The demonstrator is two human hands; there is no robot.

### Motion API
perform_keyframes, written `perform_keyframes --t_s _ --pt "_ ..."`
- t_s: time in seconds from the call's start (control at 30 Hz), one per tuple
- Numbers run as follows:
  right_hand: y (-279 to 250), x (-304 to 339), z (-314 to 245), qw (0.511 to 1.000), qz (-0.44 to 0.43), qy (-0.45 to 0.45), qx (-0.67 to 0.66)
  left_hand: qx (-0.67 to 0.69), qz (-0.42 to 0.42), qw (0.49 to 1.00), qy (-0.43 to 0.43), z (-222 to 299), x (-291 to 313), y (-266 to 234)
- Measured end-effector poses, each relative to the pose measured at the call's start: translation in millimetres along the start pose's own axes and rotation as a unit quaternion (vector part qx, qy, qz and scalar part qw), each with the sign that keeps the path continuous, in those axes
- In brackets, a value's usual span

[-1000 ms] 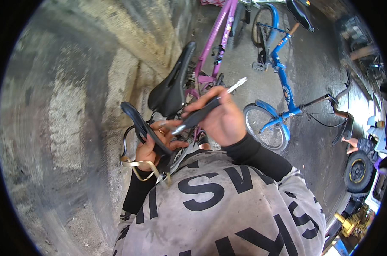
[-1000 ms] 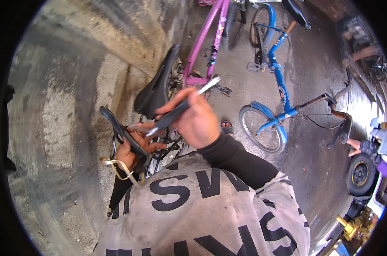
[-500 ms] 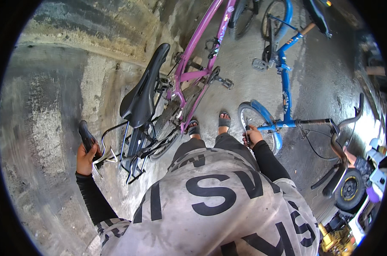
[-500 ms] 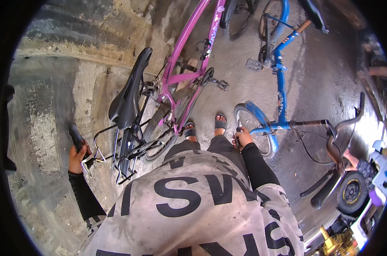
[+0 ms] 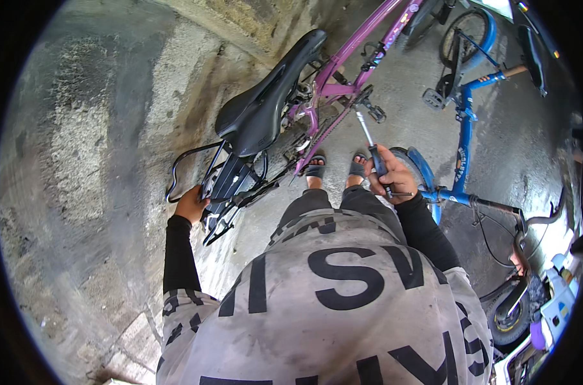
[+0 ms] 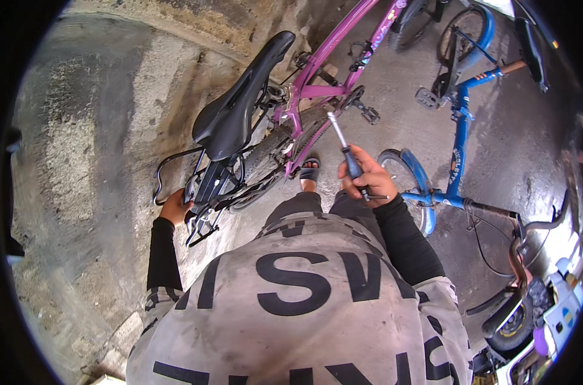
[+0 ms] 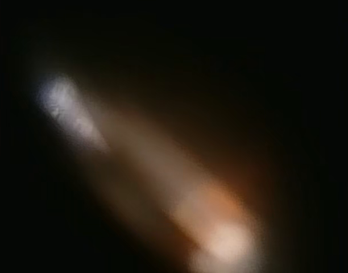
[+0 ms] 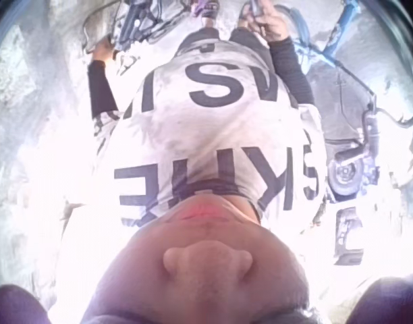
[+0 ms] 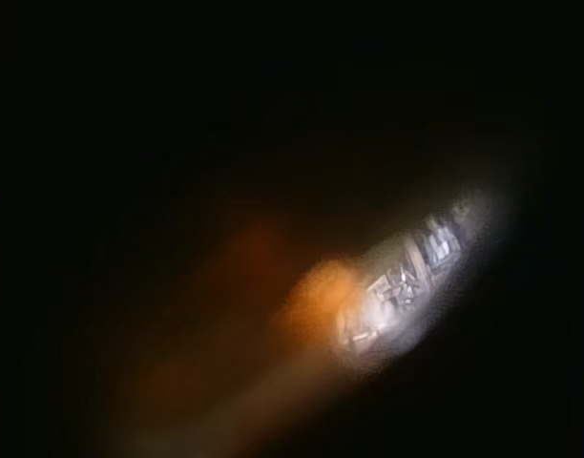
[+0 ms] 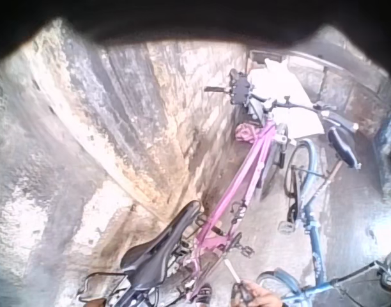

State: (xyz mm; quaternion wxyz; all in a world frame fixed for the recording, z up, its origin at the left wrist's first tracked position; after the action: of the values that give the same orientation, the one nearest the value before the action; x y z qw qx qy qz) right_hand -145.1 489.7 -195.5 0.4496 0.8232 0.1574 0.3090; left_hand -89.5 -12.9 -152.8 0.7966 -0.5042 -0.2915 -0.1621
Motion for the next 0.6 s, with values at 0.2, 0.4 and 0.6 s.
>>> perform_keyframes --t_s 0.2,0.4,0.6 --pt "57 -8 9 0.982 -0.142 0.013 -0.127 0.025 0.082 0.996 0.03 -18 -15 22" --pt "97 -9 21 0.984 -0.155 0.024 -0.086 0.099 0.065 0.992 0.044 2 -9 18" --pt "131 -6 15 0.979 -0.139 0.056 0.137 0.104 0.053 0.992 0.054 3 0 6"
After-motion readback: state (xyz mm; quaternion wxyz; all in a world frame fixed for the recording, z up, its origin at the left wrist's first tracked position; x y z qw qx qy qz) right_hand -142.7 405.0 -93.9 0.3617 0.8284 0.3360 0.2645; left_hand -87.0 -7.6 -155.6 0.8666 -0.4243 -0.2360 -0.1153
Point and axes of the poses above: each hand's wrist, its own x-axis away from the middle knuckle, its own y-axis out of the palm, z = x × y, the point moved 2 cm from there along -x, towards the middle knuckle, and after that the axes turned 1 degree about -y, right-handed, at the moved point
